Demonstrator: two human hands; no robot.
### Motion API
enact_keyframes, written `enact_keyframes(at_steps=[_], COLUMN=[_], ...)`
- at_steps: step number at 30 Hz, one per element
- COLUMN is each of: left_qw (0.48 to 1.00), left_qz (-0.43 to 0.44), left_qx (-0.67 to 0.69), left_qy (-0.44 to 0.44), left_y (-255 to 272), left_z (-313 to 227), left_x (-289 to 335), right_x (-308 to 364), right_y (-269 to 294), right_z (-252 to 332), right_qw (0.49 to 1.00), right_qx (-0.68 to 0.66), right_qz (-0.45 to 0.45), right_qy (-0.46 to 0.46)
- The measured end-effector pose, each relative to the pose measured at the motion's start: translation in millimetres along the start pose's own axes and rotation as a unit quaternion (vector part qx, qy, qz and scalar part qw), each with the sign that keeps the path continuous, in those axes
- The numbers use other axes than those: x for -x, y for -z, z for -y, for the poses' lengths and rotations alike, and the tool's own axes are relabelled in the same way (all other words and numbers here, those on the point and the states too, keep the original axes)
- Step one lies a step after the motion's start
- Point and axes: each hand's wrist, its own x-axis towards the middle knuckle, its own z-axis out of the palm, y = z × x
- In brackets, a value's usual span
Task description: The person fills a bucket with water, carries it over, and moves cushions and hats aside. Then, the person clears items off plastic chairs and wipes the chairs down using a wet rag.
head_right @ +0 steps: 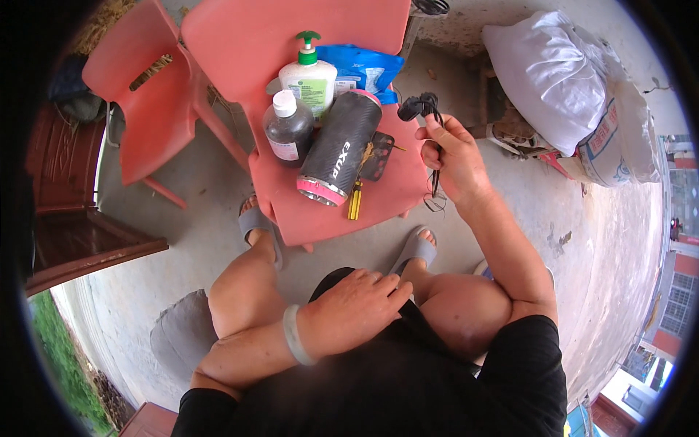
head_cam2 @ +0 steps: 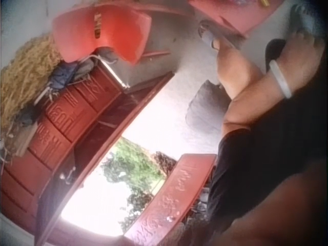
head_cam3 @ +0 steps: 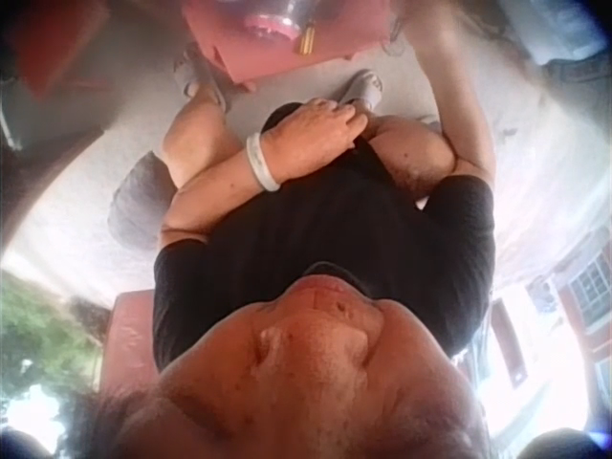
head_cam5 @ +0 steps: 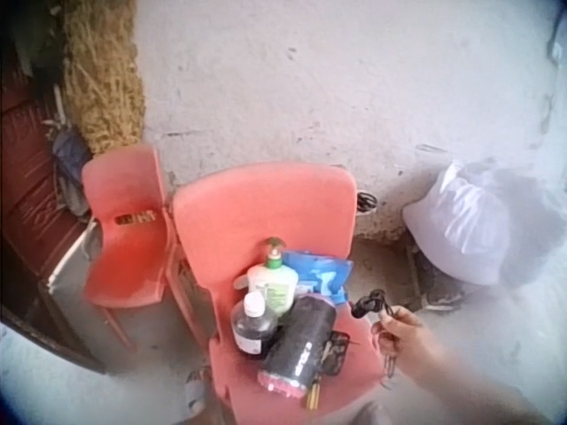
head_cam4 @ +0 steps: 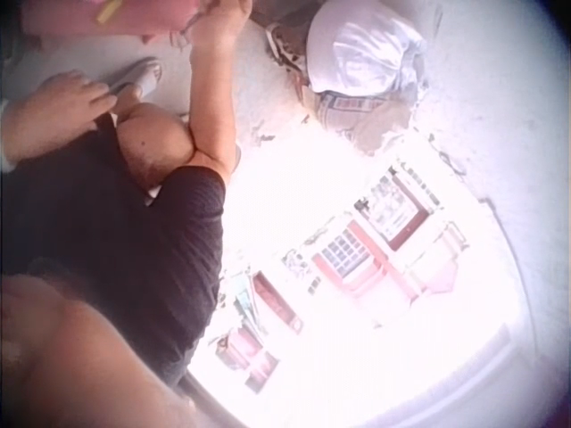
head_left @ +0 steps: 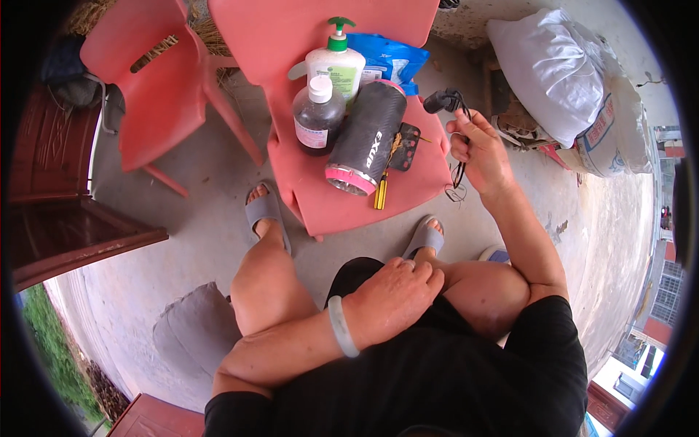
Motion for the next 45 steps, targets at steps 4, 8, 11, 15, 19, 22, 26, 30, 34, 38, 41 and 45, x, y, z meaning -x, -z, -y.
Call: enact_keyframes(at_steps=[4, 8, 11, 15, 19, 22, 26, 30, 34, 38, 41, 45], left_qw=[1.0, 1.0, 1.0, 1.0, 1.0, 0.999, 0.999, 1.0, 0.999, 0.998, 0.998, 0.999], left_qz=[-0.001, -0.003, -0.001, -0.001, -0.002, -0.004, 0.004, 0.013, 0.026, 0.051, 0.051, 0.043], left_qx=[0.0, 0.009, 0.01, 0.015, 0.03, 0.034, 0.045, 0.027, 0.036, 0.027, 0.028, 0.024], left_qy=[-0.002, -0.001, 0.002, 0.002, 0.004, -0.001, 0.012, 0.002, 0.005, 0.015, 0.018, 0.01], left_y=[2.0, 1.5, 2.9, 4.6, 7.1, 6.2, 13.2, 15.3, 10.3, 14.6, 14.8, 12.3], left_z=[0.2, 2.3, 2.9, 3.0, 0.5, 3.2, 2.2, 0.7, 3.0, 3.1, 4.4, 5.0], left_x=[2.2, 5.1, 6.6, 9.1, 9.3, 9.2, 8.7, 5.0, 3.2, 0.3, 1.0, -2.9], right_x=[0.1, 5.5, 6.1, 1.9, 0.3, -6.1, -6.0, -8.2, -3.3, 4.7, 14.8, 19.6], right_y=[4.5, -8.6, -19.1, -20.8, -19.1, -19.3, -31.0, -26.9, -30.6, -11.5, -6.1, 36.8], right_z=[-30.2, -52.7, -52.1, -49.9, -54.2, -57.6, -49.0, -47.5, -32.6, -2.3, 35.8, 67.9], right_qw=[0.996, 0.993, 0.995, 0.993, 0.996, 0.987, 0.982, 0.986, 0.992, 0.993, 0.998, 0.997], right_qx=[0.039, 0.058, 0.047, 0.07, 0.002, 0.02, -0.018, 0.019, 0.014, -0.035, -0.03, 0.001], right_qz=[-0.085, -0.096, -0.083, -0.058, -0.043, -0.061, -0.011, -0.013, -0.011, -0.025, -0.032, -0.082], right_qy=[-0.001, -0.024, -0.035, -0.079, -0.078, -0.149, -0.187, -0.164, -0.128, -0.109, -0.042, 0.014])
